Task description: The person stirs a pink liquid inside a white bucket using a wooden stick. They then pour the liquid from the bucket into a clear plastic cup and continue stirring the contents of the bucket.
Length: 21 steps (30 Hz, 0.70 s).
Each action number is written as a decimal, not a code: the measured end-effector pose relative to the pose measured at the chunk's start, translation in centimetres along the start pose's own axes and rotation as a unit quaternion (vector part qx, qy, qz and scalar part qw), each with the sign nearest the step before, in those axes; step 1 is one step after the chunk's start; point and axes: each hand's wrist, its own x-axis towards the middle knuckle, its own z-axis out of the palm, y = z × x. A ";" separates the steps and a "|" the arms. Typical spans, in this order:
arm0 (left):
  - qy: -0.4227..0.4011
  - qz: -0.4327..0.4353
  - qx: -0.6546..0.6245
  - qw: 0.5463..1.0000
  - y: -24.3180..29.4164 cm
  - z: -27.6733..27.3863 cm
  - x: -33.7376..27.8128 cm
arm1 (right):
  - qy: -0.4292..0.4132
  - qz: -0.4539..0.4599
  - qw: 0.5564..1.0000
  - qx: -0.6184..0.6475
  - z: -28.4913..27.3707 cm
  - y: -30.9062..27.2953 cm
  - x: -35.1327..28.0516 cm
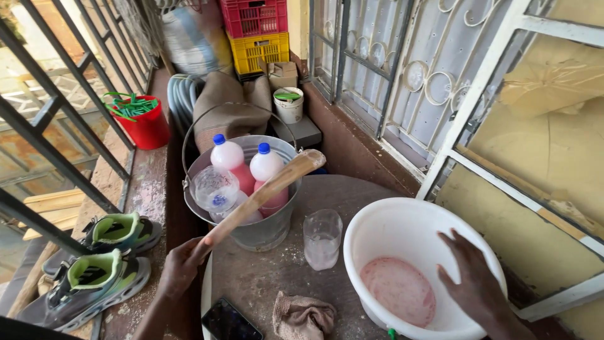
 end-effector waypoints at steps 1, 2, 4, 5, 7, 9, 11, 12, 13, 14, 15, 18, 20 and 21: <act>-0.003 0.000 0.000 1.000 0.2 -0.2 0.0 | -0.001 0.003 1.000 -0.001 -0.7 0.7 -0.4; -0.014 -0.022 -0.013 1.000 0.5 -0.4 0.0 | -0.019 0.073 0.997 -0.027 -1.5 1.4 -0.9; -0.026 -0.044 -0.029 0.998 0.3 -0.5 0.3 | -0.035 0.142 0.988 -0.055 -1.9 3.9 -1.7; -0.028 -0.048 -0.040 0.998 -0.1 -0.5 0.4 | -0.039 0.162 0.983 -0.070 -1.7 5.6 -2.2; -0.031 -0.052 -0.052 0.997 -0.2 -0.4 0.7 | -0.042 0.182 0.979 -0.087 -1.5 8.2 -2.9; 0.008 -0.049 -0.076 0.996 0.1 -0.4 0.8 | -0.117 0.303 0.942 -0.087 -1.2 9.9 -3.2; 0.047 -0.060 -0.029 0.997 1.3 -0.7 0.7 | -0.137 0.348 0.926 -0.046 -1.9 9.0 -2.8; 0.085 -0.071 0.018 0.994 1.9 -0.9 0.6 | -0.156 0.393 0.906 -0.006 -2.2 8.5 -2.6; 0.088 -0.073 0.017 0.993 2.1 -1.0 0.7 | -0.157 0.390 0.907 -0.006 -2.8 7.2 -2.0; 0.102 -0.089 0.084 0.987 2.2 -1.1 0.9 | -0.178 0.432 0.884 0.015 -3.5 5.8 -1.5; 0.116 -0.104 0.150 0.976 2.4 -1.2 1.0 | -0.198 0.472 0.858 0.036 -4.1 4.6 -0.9; 0.087 -0.097 0.220 0.967 2.6 -1.1 0.9 | -0.206 0.470 0.858 0.034 -3.9 4.6 -0.5; 0.085 -0.075 0.239 0.965 1.8 -0.6 0.9 | -0.208 0.472 0.856 0.034 -3.8 5.1 -0.3; 0.081 -0.047 0.255 0.962 1.3 -0.5 0.8 | -0.204 0.477 0.854 0.034 -3.6 5.3 -0.1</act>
